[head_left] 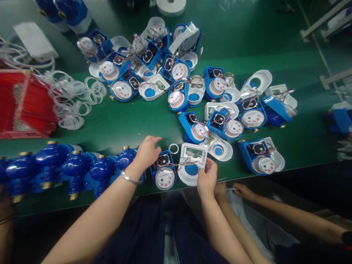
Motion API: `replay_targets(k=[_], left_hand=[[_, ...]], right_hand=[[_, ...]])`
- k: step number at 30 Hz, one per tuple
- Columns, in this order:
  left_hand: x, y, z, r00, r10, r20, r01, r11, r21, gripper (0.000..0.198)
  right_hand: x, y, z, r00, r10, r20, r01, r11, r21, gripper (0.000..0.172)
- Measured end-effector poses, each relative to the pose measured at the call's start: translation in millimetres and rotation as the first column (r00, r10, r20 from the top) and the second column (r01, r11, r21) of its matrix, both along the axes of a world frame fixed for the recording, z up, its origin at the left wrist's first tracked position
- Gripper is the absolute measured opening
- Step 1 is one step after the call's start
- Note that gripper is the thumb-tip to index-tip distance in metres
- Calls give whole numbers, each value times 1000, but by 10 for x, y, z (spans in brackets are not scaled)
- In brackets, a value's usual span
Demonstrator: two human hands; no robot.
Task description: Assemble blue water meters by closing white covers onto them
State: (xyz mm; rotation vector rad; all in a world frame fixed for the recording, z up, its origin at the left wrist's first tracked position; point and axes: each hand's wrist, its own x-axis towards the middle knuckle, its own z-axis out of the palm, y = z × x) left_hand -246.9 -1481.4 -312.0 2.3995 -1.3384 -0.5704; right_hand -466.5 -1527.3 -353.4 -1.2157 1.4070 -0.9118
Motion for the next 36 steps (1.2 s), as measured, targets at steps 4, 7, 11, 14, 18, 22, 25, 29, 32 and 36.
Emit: replay_targets(k=[4,7,11,14,18,22,25,29,32,36], left_hand=[[1,-584,-64,865,-502,-4,478,820,315,33],[-90,-862,-212,793,-607,-53,578,723,379,23],[-173,-944,-284,764,-644,-42,610,699,373,17],[-93,-919,-196,785,-620,-13,588,738,330,17],[160,-738,48,881,-470,47,448,863,236,26],[260,-243,237,960,-161,-229,143,985,-93,21],[121,168,199,926,-42,-374,-51,970,-237,18],[-165,444,-23,972,137,-192,-199,913,-357,25],[-273,462,-136,986,158,-54,-166,912,-374,32],[-251,430,-154,989,102,105,-64,947,-315,21]], right_hand=[[52,55,46,1000,8,15,-8,1000,12,39],[54,46,55,1000,-17,26,17,1000,11,38],[7,6,9,997,-41,62,41,999,6,40],[-12,8,8,993,-52,107,46,997,54,42],[-21,24,98,957,-85,276,-4,952,306,50],[-86,-13,185,905,-65,420,-198,809,553,47],[-151,-51,200,882,-41,469,-276,761,587,47],[-187,-74,172,887,-32,461,-279,758,590,45],[-183,-82,137,885,2,466,-308,754,580,46],[-179,-95,87,861,60,505,-384,728,568,45]])
